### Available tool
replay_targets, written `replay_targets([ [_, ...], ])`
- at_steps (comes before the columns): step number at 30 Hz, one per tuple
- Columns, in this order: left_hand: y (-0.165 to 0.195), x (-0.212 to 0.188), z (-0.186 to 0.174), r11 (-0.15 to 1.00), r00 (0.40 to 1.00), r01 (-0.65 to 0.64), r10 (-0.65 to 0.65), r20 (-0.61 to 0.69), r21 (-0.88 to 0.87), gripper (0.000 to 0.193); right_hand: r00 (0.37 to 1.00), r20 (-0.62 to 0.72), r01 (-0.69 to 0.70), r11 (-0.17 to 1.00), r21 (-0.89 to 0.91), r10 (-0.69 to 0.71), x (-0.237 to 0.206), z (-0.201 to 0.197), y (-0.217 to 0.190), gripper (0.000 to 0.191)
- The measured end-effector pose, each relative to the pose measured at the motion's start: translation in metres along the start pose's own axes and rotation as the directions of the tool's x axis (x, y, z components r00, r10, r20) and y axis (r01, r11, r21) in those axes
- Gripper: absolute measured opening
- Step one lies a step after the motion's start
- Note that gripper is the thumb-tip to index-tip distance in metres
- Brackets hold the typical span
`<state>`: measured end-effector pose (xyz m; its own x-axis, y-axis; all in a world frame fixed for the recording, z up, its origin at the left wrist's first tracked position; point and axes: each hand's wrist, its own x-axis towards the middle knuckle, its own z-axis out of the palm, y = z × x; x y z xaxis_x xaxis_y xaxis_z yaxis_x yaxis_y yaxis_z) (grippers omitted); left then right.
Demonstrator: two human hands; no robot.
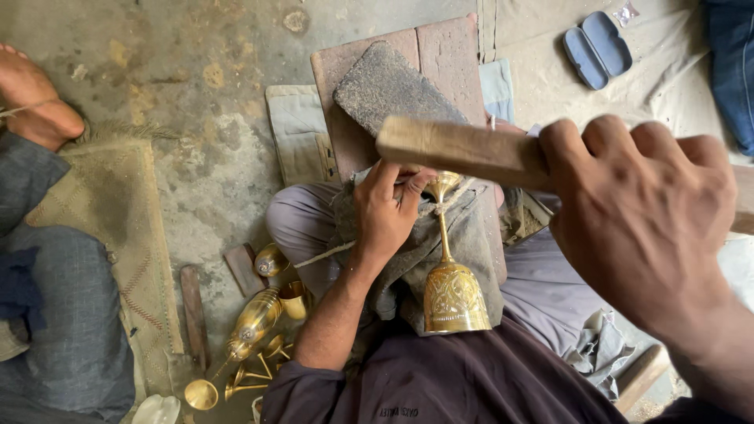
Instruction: The person sits on the floor and uses a wooden mallet to hammer a brass bell that is secured to a stone block with a rope. The person repeatedly strikes the bell's handle area while holding it steady with their left hand.
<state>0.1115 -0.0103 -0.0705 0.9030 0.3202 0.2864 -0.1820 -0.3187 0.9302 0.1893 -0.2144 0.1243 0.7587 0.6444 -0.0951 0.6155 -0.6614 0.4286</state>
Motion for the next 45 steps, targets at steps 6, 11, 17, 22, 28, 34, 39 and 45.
replay_targets([
  [6,0.048,-0.053,-0.044,0.965,0.968,0.241,-0.232,0.097,-0.098,0.012,0.984,0.152,-0.088,0.492,0.866,-0.091,-0.054,0.03,-0.018,0.059],
  [11,0.098,-0.112,-0.083,0.902,0.81,0.426,-0.412,0.417,0.063,0.031,0.894,0.443,-0.389,0.373,0.842,-0.069,-0.11,0.038,-0.063,0.076],
  [17,0.124,-0.15,-0.04,0.962,0.963,0.238,-0.251,0.097,0.133,0.032,0.933,0.179,-0.239,0.167,0.956,0.312,-0.136,0.049,-0.097,0.05],
  [22,0.128,-0.145,-0.018,0.929,0.993,-0.112,0.121,-0.002,0.353,0.021,0.901,0.4,-0.37,-0.184,0.91,0.167,-0.138,0.078,-0.101,0.04],
  [28,0.134,-0.122,-0.036,0.972,0.961,-0.037,-0.03,0.277,0.232,0.022,0.874,0.481,-0.481,-0.268,0.835,-0.071,-0.143,0.115,-0.078,0.037],
  [34,0.101,-0.083,-0.059,0.994,0.975,0.114,-0.112,0.19,0.0,0.011,0.867,0.487,-0.447,-0.27,0.853,0.104,-0.132,0.127,-0.046,0.053],
  [39,0.067,-0.018,-0.021,0.984,0.985,0.172,-0.17,-0.04,0.039,0.026,0.769,0.501,-0.438,-0.244,0.865,0.397,-0.123,0.125,-0.038,0.068],
  [45,0.057,0.058,0.003,0.963,0.94,-0.154,0.074,0.334,0.22,0.035,0.799,0.359,-0.288,-0.216,0.933,0.483,-0.125,0.15,-0.034,0.067],
])
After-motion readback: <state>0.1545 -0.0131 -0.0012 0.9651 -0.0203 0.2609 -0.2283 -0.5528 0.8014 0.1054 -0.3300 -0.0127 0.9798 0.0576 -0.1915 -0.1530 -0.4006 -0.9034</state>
